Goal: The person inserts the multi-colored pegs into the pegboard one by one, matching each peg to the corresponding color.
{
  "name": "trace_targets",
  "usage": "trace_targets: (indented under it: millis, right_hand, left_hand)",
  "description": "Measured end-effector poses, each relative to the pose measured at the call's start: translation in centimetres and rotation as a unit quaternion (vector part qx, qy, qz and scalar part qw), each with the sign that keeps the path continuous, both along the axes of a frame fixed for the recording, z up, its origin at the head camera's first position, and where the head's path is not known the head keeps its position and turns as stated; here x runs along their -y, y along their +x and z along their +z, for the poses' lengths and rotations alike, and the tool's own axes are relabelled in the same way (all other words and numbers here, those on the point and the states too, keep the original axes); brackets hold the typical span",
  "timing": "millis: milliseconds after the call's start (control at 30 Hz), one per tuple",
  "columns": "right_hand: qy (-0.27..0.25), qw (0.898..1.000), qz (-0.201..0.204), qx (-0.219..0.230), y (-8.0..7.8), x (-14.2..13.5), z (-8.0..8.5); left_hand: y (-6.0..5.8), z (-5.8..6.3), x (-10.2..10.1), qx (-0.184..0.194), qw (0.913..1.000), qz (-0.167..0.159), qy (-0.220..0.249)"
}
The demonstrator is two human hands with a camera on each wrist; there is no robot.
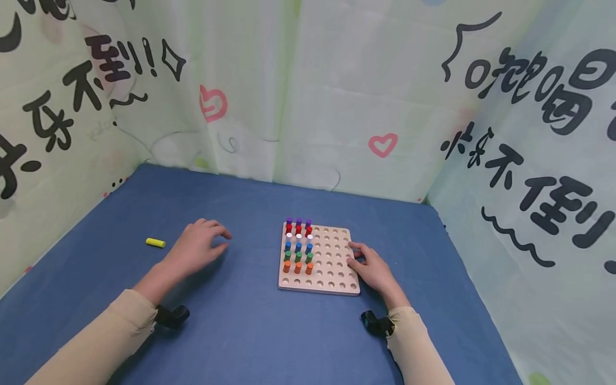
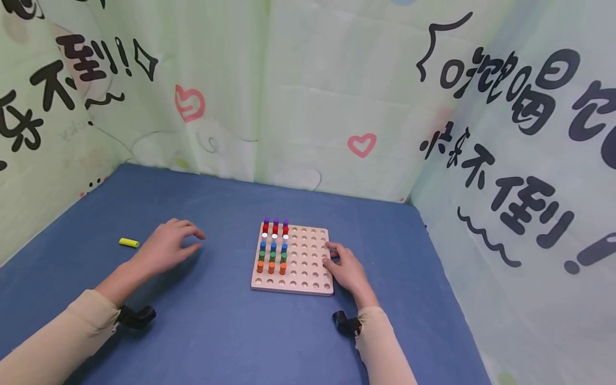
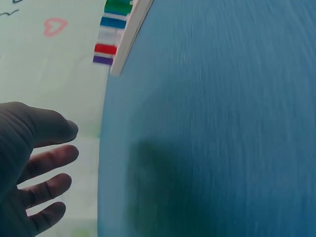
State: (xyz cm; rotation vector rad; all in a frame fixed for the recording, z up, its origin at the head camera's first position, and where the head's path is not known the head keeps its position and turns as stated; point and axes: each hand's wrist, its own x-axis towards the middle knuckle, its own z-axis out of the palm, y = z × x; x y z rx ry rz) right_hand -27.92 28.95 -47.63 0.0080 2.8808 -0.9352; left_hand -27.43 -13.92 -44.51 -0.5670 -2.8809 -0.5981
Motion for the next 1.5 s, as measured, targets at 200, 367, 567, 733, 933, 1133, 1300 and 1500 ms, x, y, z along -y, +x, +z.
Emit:
trace_targets:
  millis: [200, 367, 567, 733, 933, 1133, 1300, 1500]
  right_hand:
    - [0.006, 1.000, 0.003, -0.002, -0.2, 0.2, -0.1]
    - [0.002, 1.000, 0.002, -0.005, -0.2, 0.2, -0.1]
    - [0.000, 1.000, 0.002, -0.008, 0.0, -0.1, 0.0]
    - [0.003, 1.000, 0.002, -0.008, 0.0, -0.1, 0.0]
    - [0.000, 1.000, 0.004, -0.008, 0.1, 0.0, 0.1]
    - [-0.003, 1.000, 0.001, -0.005, 0.1, -0.1, 0.1]
    - [-0.006, 1.000, 0.003, -0.004, 0.0, 0.0, 0.1]
    - [-0.005, 1.000, 0.002, -0.002, 0.0, -0.1, 0.0]
  left_hand:
    - [0.3, -0.2, 2.4, 0.042, 0.9980, 0.015, -0.044]
    - [0.7, -0.6, 4.3, 0.054, 0.9965, 0.024, -0.060]
    - [1.0, -0.4, 5.9, 0.040, 0.9957, 0.045, -0.070]
    - [0.8, -0.5, 7.3, 0.057, 0.9928, 0.069, -0.079]
    - [0.6, -0.7, 8.9, 0.086, 0.9891, 0.095, -0.073]
    - [0.5, -1.1, 10.0, 0.103, 0.9867, 0.110, -0.060]
    - [0.3, -1.3, 10.5, 0.101, 0.9866, 0.113, -0.059]
    - [0.1, -1.2, 10.2, 0.095, 0.9876, 0.107, -0.065]
